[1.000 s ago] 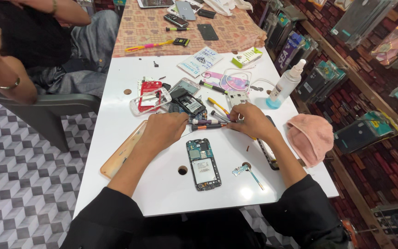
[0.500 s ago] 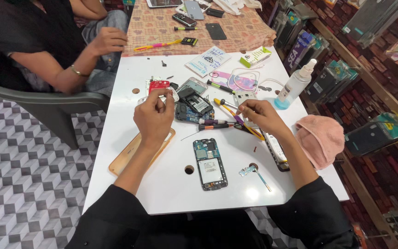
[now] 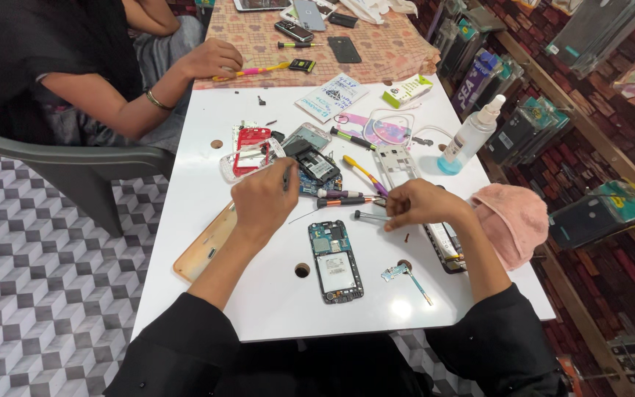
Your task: The person disassembles a smartphone, removes the back cover and internal components, and cleans the motherboard with a brush. They handle the battery, camera module, and screws while working at a table.
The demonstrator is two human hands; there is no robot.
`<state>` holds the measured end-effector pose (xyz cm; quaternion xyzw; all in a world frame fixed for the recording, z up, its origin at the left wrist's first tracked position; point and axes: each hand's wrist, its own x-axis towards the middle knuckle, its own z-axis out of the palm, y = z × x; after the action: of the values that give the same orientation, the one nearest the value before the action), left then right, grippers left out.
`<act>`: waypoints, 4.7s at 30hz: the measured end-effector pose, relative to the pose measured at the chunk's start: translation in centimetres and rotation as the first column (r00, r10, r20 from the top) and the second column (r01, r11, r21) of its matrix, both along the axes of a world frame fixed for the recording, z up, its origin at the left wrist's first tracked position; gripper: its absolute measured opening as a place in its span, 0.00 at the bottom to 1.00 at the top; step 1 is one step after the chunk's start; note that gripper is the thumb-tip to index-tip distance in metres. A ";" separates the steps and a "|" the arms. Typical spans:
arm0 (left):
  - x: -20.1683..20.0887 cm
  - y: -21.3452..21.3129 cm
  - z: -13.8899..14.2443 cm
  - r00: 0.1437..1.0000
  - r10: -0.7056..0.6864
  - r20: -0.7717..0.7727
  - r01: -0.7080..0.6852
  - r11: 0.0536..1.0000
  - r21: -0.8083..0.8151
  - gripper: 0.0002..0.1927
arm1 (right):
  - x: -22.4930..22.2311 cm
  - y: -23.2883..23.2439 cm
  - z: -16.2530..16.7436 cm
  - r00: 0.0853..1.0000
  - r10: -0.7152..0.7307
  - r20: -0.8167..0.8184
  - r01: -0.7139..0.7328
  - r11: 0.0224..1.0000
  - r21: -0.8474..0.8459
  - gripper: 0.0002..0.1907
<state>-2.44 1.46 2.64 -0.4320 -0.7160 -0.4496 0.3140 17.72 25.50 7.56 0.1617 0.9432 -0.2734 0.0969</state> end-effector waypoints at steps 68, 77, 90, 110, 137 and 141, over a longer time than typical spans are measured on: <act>-0.6 -0.5 -0.7 0.989 -0.146 0.015 0.145 0.957 -0.251 0.05 | -2.3 -2.2 -1.9 0.807 0.198 -0.557 0.187 0.809 0.558 0.09; -0.4 -0.7 -0.2 0.988 -0.154 0.013 0.152 0.954 -0.259 0.05 | -3.2 -3.4 -2.4 0.827 0.285 -0.484 -0.138 0.938 0.317 0.25; -1.7 -0.9 -0.2 0.996 -0.058 0.064 0.076 0.941 -0.329 0.10 | -3.3 -2.7 -2.9 0.793 0.158 -0.588 -0.036 0.976 0.214 0.08; -5.7 -4.7 2.0 0.896 0.204 0.394 0.267 0.461 -0.846 0.54 | -2.2 -0.5 -2.4 0.578 0.169 -0.799 0.317 0.855 0.410 0.12; -4.5 -1.6 0.8 0.883 -0.152 0.443 0.420 0.678 -0.603 0.15 | -7.5 -10.5 -6.8 0.681 -0.264 -0.683 -0.347 0.705 -0.618 0.13; -4.9 -1.7 0.5 0.871 -0.196 0.449 0.455 0.667 -0.590 0.15 | -6.8 -9.9 -6.3 0.749 -0.182 -0.637 -0.297 0.767 -0.569 0.14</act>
<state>-7.30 -0.20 3.18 -0.5523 -0.7826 -0.2746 -0.0847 10.95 15.61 1.27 -0.0193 0.7685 -0.6124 -0.1843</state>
